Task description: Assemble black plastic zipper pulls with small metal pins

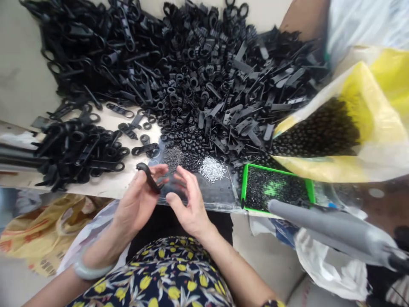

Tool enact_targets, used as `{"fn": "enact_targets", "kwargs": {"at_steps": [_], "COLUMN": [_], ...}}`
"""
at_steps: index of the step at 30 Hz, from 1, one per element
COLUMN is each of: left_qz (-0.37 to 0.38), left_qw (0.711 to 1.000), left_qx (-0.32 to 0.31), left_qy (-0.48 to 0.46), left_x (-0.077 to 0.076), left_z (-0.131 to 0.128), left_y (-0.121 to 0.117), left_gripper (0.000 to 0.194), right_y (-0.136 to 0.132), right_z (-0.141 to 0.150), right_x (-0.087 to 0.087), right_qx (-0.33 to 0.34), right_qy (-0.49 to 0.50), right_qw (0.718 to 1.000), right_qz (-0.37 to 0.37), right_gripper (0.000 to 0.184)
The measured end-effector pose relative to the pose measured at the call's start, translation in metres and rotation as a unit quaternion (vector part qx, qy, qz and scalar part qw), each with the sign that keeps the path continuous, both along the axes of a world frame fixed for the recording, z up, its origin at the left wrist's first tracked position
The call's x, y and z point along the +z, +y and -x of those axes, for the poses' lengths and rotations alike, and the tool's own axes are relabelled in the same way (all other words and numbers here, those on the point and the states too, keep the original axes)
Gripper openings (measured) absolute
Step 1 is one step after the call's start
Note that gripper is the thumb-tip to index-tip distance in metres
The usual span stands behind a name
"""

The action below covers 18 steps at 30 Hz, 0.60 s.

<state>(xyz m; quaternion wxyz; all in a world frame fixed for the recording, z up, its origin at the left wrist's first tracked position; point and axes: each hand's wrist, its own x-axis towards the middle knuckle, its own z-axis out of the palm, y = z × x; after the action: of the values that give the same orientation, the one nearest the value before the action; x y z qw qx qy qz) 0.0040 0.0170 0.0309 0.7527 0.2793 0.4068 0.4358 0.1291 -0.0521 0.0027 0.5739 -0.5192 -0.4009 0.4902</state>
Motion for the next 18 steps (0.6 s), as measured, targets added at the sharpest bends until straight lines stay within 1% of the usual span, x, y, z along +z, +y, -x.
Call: {"fn": "enact_targets", "kwargs": {"at_steps": [2, 5, 7, 8, 9, 11, 12, 13, 14, 15, 16, 17, 18], "left_qz": [-0.006, -0.022, -0.043, -0.052, -0.061, -0.086, -0.106, -0.132, -0.163, -0.198, -0.240, -0.286, -0.338], "left_qw": [1.000, 0.998, 0.997, 0.996, 0.995, 0.992, 0.990, 0.987, 0.982, 0.973, 0.956, 0.932, 0.900], "left_qx": [-0.005, -0.042, -0.059, -0.067, -0.076, -0.093, -0.090, -0.074, -0.046, -0.012, 0.018, 0.035, 0.030], "left_qy": [0.019, 0.042, 0.039, 0.032, 0.025, 0.026, 0.038, 0.057, 0.083, 0.119, 0.166, 0.219, 0.274], "left_x": [-0.003, -0.010, -0.015, -0.018, -0.020, -0.026, -0.030, -0.034, -0.037, -0.039, -0.040, -0.039, -0.037], "left_z": [-0.001, -0.005, -0.008, -0.009, -0.009, -0.007, -0.004, -0.001, 0.002, 0.005, 0.008, 0.008, 0.007], "left_y": [0.000, -0.010, -0.017, -0.019, -0.020, -0.019, -0.016, -0.012, -0.007, -0.001, 0.006, 0.014, 0.022], "left_gripper": [0.036, 0.044, 0.043, 0.041, 0.038, 0.032, 0.029, 0.027, 0.027, 0.029, 0.031, 0.032, 0.030], "right_y": [-0.003, -0.005, -0.006, -0.007, -0.008, -0.011, -0.013, -0.015, -0.016, -0.017, -0.017, -0.017, -0.015], "right_z": [0.006, 0.007, 0.002, -0.001, -0.005, -0.016, -0.022, -0.028, -0.034, -0.040, -0.046, -0.051, -0.055], "right_x": [-0.003, -0.007, -0.009, -0.009, -0.009, -0.010, -0.011, -0.013, -0.015, -0.018, -0.022, -0.025, -0.029], "right_qx": [0.014, 0.017, 0.007, 0.004, 0.002, -0.005, -0.006, -0.003, 0.007, 0.022, 0.041, 0.061, 0.080], "right_qy": [0.070, 0.154, 0.158, 0.139, 0.103, -0.020, -0.103, -0.194, -0.283, -0.364, -0.431, -0.481, -0.514], "right_qw": [0.996, 0.982, 0.981, 0.985, 0.991, 0.999, 0.994, 0.981, 0.959, 0.930, 0.899, 0.870, 0.846], "right_qz": [0.047, 0.109, 0.114, 0.106, 0.090, 0.047, 0.023, -0.002, -0.026, -0.051, -0.074, -0.095, -0.112], "right_gripper": [0.045, 0.033, 0.030, 0.029, 0.029, 0.026, 0.024, 0.021, 0.019, 0.020, 0.024, 0.028, 0.032]}}
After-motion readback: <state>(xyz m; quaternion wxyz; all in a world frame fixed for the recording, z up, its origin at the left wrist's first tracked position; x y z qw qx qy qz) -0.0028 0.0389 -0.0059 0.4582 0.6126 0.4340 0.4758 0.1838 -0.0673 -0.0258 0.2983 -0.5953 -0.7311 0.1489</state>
